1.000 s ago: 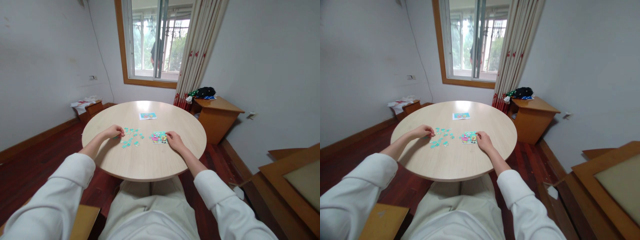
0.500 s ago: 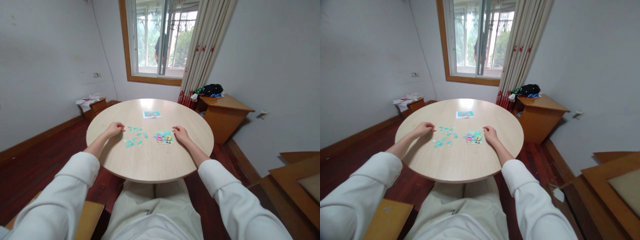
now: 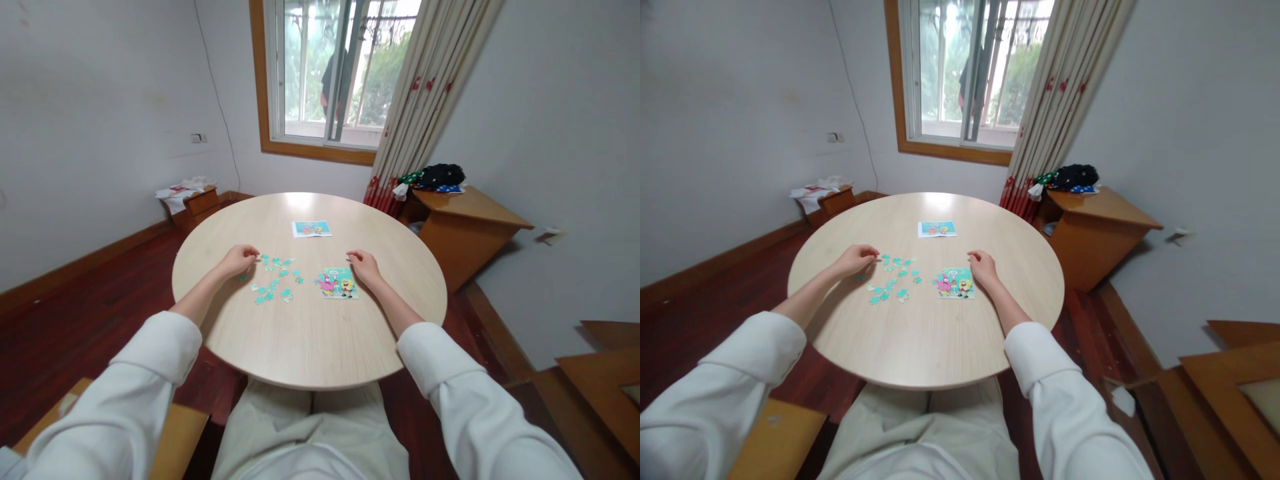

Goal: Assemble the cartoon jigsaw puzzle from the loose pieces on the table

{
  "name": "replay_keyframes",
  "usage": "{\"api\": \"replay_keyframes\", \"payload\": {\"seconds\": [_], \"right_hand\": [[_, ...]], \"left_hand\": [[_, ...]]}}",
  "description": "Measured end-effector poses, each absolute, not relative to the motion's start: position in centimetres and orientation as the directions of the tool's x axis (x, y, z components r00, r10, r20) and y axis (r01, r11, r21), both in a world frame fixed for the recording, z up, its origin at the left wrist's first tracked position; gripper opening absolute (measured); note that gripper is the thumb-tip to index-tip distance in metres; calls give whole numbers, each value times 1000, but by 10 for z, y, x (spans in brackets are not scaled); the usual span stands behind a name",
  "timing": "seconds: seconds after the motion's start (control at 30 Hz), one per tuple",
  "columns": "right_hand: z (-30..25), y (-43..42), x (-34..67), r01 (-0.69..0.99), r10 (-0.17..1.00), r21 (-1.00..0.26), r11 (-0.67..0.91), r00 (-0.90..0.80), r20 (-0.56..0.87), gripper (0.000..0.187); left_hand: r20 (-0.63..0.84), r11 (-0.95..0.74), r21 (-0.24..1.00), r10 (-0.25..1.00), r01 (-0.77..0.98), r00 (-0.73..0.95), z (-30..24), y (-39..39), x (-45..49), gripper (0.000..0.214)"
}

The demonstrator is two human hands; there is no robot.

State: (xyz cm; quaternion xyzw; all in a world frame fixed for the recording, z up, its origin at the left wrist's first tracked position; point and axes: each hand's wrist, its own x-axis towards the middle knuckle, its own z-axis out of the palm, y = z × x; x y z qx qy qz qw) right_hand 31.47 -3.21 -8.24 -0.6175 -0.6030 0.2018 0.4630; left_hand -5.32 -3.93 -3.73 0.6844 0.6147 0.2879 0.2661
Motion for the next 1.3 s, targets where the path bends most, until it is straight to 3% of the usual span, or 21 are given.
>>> {"api": "replay_keyframes", "payload": {"seconds": [0.27,0.37,0.53,0.67,0.87,1.3], "right_hand": [[-81,-19,315,525,957,-834,171,113,268,21],[-73,-28,323,505,971,-832,230,-67,228,25],[-55,-51,332,528,894,-766,367,-428,134,66],[-49,-53,327,655,858,-638,404,-513,17,87],[-46,-39,316,695,844,-587,416,-535,-35,83],[-41,-16,310,673,823,-618,406,-564,-74,64]], "left_hand": [[71,-147,620,989,771,132,-42,-13,-46,35],[92,-163,598,987,785,135,-46,-1,-46,36],[79,-184,649,981,738,175,-49,13,-48,35],[83,-205,718,974,666,210,-51,24,-45,32],[104,-204,696,977,688,185,-51,36,-37,30],[102,-184,776,980,603,169,-58,40,-33,28]]}}
